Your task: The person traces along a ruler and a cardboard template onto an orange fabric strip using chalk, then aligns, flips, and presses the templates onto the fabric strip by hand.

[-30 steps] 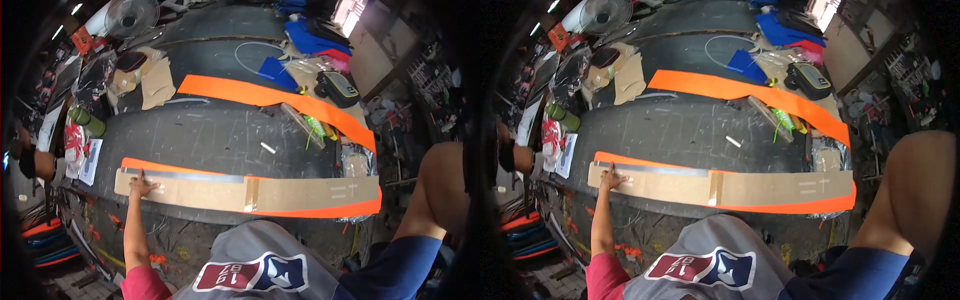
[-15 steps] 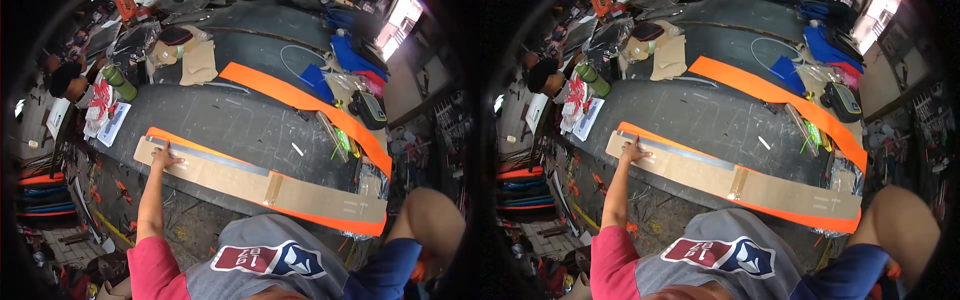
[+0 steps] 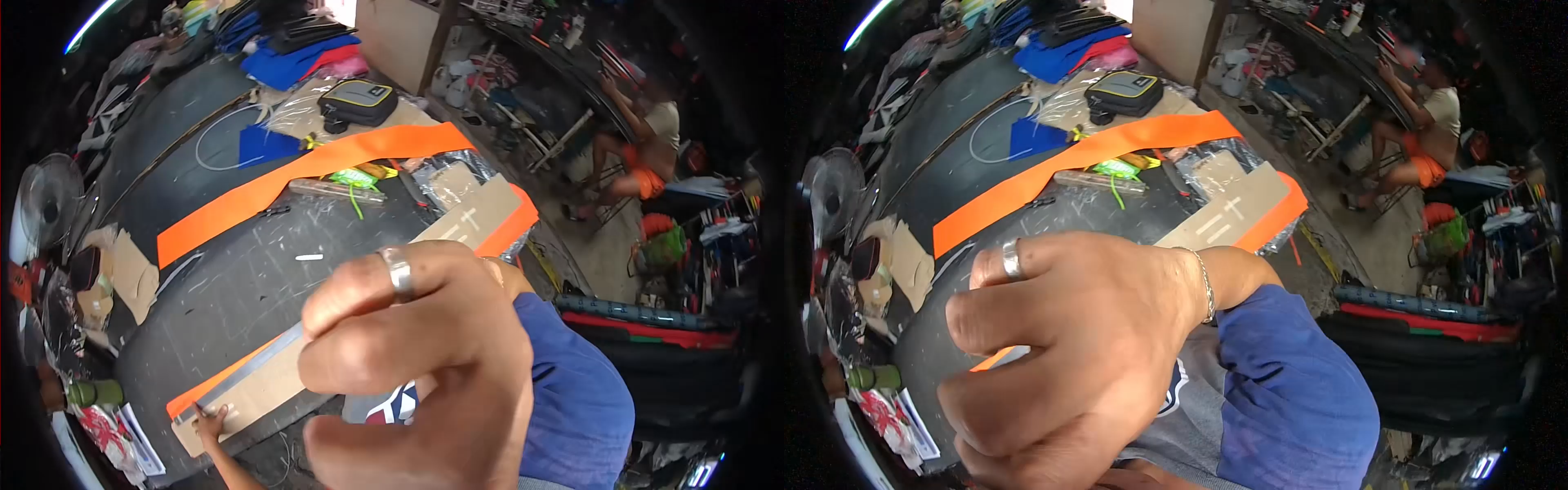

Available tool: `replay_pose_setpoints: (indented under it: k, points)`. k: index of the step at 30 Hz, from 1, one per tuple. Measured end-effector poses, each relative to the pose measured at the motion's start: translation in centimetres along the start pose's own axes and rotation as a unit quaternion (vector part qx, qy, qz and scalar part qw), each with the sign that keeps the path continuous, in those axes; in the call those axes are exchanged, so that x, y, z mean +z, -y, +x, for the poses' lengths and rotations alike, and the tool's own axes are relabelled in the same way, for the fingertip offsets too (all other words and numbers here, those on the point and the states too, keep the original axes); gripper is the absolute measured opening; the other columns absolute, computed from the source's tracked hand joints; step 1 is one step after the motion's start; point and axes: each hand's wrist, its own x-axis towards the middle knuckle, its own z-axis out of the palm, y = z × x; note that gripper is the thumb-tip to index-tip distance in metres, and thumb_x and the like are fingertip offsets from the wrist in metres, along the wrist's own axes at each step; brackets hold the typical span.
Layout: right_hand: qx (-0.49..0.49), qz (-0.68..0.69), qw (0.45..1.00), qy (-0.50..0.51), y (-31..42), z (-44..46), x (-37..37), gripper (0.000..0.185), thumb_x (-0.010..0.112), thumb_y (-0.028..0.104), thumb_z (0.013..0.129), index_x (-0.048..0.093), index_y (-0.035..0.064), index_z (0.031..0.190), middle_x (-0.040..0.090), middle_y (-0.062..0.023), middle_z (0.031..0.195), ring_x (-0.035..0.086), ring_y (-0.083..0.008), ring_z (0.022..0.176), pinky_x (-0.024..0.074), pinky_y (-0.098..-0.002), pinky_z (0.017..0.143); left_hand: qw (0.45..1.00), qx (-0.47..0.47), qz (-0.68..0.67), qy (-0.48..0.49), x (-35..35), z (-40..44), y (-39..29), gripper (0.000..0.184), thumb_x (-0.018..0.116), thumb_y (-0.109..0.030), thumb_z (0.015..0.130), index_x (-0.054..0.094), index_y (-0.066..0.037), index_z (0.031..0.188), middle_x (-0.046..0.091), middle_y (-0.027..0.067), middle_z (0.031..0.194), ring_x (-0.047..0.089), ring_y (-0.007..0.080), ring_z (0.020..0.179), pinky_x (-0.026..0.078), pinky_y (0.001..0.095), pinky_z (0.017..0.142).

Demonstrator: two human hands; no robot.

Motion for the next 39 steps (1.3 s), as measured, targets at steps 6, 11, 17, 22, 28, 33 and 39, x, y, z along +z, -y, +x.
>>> replay_pose_setpoints:
  k: [6, 11, 17, 22, 28, 33, 39]
  points:
    - [-0.071, -0.097, 0.992, -0.041, -0.2, -0.1, 0.3, 0.011, 0.062, -0.002, 0.074, 0.058, 0.0085, 0.075, 0.052, -0.0013, 0.077, 0.046, -0.0121, 0.058, 0.0390, -0.0232, 0.050, 1.000, 0.010, 0.017, -0.014, 0.5, 1.0, 1.1, 0.133, 0.083, -0.068, 0.062, 0.002, -0.036, 0.161, 0.033, 0.0475, 0.138, 0.045, 0.0605, 0.127, 0.039, 0.0581, 0.109]
    - [0.093, -0.059, 0.993, 0.035, 0.3, -1.4, -0.5, 0.005, 0.065, 0.004, 0.081, 0.063, 0.0050, 0.086, 0.057, -0.0007, 0.080, 0.052, -0.0117, 0.063, 0.0428, -0.0241, 0.057, 0.997, 0.033, 0.068, -0.031, 2.4, 3.7, 3.2, 0.131, 0.080, -0.070, 0.063, 0.004, -0.030, 0.162, 0.045, 0.0403, 0.141, 0.047, 0.0530, 0.131, 0.041, 0.0561, 0.108]
    - [0.436, -0.077, 0.856, 0.267, -2.3, -6.1, -5.8, 0.014, 0.068, 0.011, 0.090, 0.069, 0.0009, 0.100, 0.063, 0.0000, 0.083, 0.059, -0.0112, 0.069, 0.0475, -0.0251, 0.067, 0.998, 0.060, 0.013, 0.016, 0.0, 1.9, 1.5, 0.133, 0.074, -0.082, 0.062, 0.010, -0.023, 0.162, 0.043, 0.0377, 0.146, 0.042, 0.0524, 0.137, 0.036, 0.0532, 0.113]
    - [0.583, -0.031, 0.631, 0.512, -5.9, -23.7, -11.6, 0.016, 0.068, 0.012, 0.092, 0.066, 0.0001, 0.102, 0.060, -0.0042, 0.081, 0.054, -0.0093, 0.069, 0.0460, -0.0287, 0.062, 0.999, 0.028, 0.011, 0.022, -1.3, 0.5, -0.3, 0.138, 0.076, -0.083, 0.056, 0.009, -0.025, 0.162, 0.045, 0.0408, 0.141, 0.047, 0.0524, 0.132, 0.040, 0.0517, 0.110]
    - [0.486, -0.031, 0.654, 0.578, 3.4, -37.0, -8.7, 0.049, 0.073, 0.018, 0.083, 0.059, 0.0065, 0.129, 0.056, -0.0169, 0.130, 0.049, -0.0403, 0.121, 0.0394, -0.0494, 0.109, 0.990, -0.014, 0.007, 0.139, -3.1, -1.5, -3.2, 0.135, 0.069, -0.084, 0.065, 0.007, -0.014, 0.162, 0.038, 0.0300, 0.152, 0.039, 0.0446, 0.141, 0.029, 0.0560, 0.115]
    - [0.510, 0.033, 0.690, 0.512, 5.5, -34.4, -1.6, 0.065, 0.081, 0.035, 0.076, 0.060, 0.0076, 0.131, 0.058, -0.0107, 0.133, 0.049, -0.0327, 0.123, 0.0386, -0.0464, 0.105, 0.998, -0.034, 0.008, 0.053, -3.6, -3.4, -4.0, 0.149, 0.075, -0.088, 0.047, 0.006, -0.024, 0.163, 0.031, 0.0486, 0.143, 0.030, 0.0611, 0.139, 0.030, 0.0614, 0.114]
    - [0.465, -0.009, 0.651, 0.600, 5.1, -34.5, 3.1, 0.076, 0.087, 0.046, 0.066, 0.061, 0.0080, 0.127, 0.058, -0.0100, 0.123, 0.048, -0.0302, 0.120, 0.0344, -0.0485, 0.105, 0.998, -0.040, 0.029, 0.033, -3.6, -3.8, -4.4, 0.150, 0.075, -0.089, 0.045, 0.007, -0.023, 0.163, 0.033, 0.0452, 0.143, 0.037, 0.0618, 0.134, 0.033, 0.0596, 0.113]
